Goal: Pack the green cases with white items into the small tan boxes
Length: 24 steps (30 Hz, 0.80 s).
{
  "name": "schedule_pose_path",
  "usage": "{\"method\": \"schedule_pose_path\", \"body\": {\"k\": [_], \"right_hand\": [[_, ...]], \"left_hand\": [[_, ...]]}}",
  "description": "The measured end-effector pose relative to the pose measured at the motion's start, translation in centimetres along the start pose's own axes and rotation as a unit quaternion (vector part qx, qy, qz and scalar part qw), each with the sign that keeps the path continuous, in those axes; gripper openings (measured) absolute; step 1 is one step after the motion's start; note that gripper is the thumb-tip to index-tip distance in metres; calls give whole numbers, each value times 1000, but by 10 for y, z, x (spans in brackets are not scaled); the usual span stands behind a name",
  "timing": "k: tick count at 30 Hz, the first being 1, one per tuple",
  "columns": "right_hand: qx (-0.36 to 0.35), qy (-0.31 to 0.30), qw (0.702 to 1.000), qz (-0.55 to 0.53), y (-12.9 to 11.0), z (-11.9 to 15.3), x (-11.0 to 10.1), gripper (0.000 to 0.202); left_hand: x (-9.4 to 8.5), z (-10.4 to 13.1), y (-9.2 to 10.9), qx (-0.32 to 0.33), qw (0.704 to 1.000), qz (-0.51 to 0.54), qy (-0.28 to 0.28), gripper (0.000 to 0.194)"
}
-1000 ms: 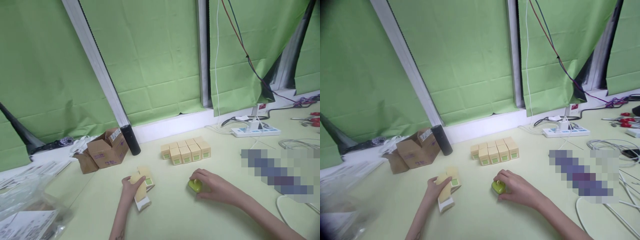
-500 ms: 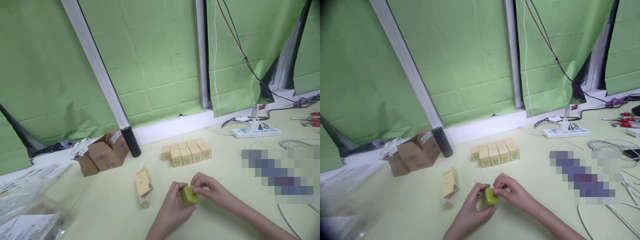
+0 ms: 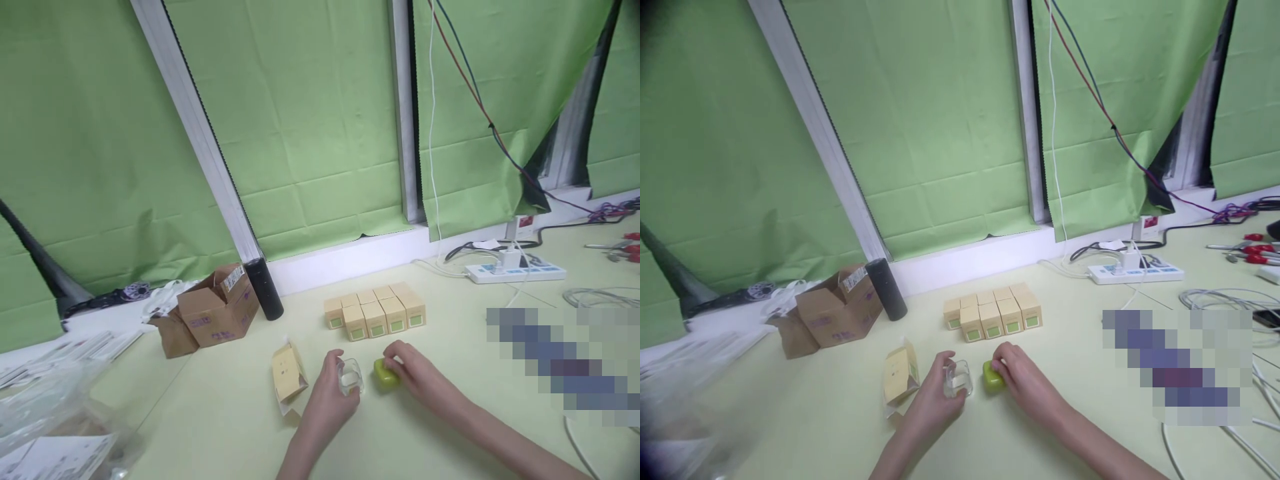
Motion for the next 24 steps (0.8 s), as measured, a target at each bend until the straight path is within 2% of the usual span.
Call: {"method": "schedule_pose_path", "body": {"k": [2, 4, 7, 9, 11, 14, 16, 18, 19, 22, 24], "right_hand": [[-13, -5, 1000, 22, -7, -10, 6, 23], [-17, 0, 998, 54, -4, -26, 2, 20], [13, 42, 992, 120, 24, -48, -23, 28], [48, 68, 983, 160, 50, -55, -43, 33], [64, 68, 978, 186, 71, -54, -55, 32], [61, 34, 978, 197, 83, -41, -64, 29], [53, 14, 979, 196, 77, -29, -71, 34], [31, -15, 985, 171, 58, -18, -73, 40], [10, -37, 989, 143, 45, -14, -72, 40], [-60, -114, 992, -13, -1, 0, -55, 38], [-65, -117, 989, -61, -19, 5, -45, 41]], "left_hand": [[0, -5, 2, -1, 1000, -20, -18, 56], [-1, -7, 5, 4, 999, -40, -24, 61], [-3, -3, 18, 43, 998, -44, 4, 65], [-4, 5, 26, 76, 996, -20, 36, 59], [-3, 13, 33, 102, 993, 6, 65, 45], [5, 25, 40, 147, 987, 22, 64, 32], [14, 30, 44, 174, 984, 29, 34, 31], [24, 33, 45, 176, 984, 40, 2, 35], [29, 34, 44, 167, 985, 45, -15, 42], [41, 35, 41, 133, 988, 46, -62, 78], [41, 36, 43, 132, 988, 24, -73, 83]]}}
Point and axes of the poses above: each hand's wrist, its own z-axis away from the middle knuckle, its own x-axis out of the palm, y = z × x, the point moved 8 cm from there along -z, towards the middle knuckle, and after that the axes turned 9 degrees about z, right-handed, at the moved point
